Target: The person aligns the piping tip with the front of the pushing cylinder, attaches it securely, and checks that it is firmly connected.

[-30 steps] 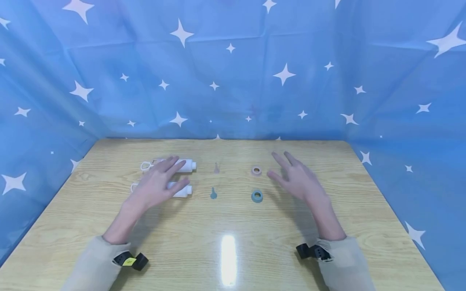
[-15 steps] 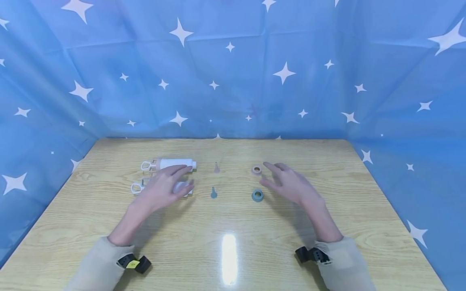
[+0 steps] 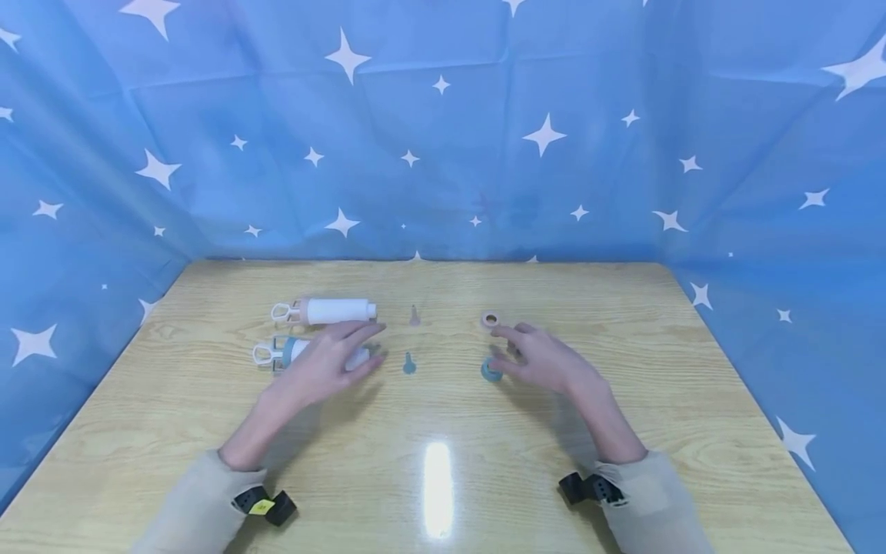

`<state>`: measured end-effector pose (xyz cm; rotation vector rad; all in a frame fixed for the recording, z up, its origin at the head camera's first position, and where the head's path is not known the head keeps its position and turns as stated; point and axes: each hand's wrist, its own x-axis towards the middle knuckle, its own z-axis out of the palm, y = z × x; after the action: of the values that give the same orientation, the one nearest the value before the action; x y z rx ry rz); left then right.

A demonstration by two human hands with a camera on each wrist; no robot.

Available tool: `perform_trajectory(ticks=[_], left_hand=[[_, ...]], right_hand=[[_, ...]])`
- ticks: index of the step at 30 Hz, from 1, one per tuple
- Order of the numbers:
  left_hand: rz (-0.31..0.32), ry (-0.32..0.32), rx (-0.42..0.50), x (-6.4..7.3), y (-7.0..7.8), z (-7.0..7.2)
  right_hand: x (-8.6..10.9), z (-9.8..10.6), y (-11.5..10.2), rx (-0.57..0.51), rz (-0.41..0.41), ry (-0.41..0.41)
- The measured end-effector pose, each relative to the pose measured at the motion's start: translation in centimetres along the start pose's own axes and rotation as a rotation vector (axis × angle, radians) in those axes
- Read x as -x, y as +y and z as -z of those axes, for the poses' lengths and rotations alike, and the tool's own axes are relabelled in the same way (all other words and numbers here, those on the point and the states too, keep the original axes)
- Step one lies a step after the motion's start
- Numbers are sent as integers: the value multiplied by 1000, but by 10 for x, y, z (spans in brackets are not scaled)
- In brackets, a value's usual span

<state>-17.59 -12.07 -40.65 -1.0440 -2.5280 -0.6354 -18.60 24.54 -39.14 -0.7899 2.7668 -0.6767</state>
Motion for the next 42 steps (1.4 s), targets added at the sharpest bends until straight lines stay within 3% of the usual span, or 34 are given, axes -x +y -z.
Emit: perform_trajectory(ticks=[7,13,22,35,42], left_hand=[[-22,-10,84,-4,10,-6],[46,-99,158,-3,18,-9],[140,-177,272,-3,26,-18],[138,-105,396,-6,27,-35],[195,-115,440,-6,25,-39]], right_hand=[[-4,-6,-2,12,65,-57],[-5,-11,-1,47,147,-33],[-6,-12,-2,27,138,-66],[-6,-10,-5,21,102,-97],[-6,-10,-5,29,90,-102]])
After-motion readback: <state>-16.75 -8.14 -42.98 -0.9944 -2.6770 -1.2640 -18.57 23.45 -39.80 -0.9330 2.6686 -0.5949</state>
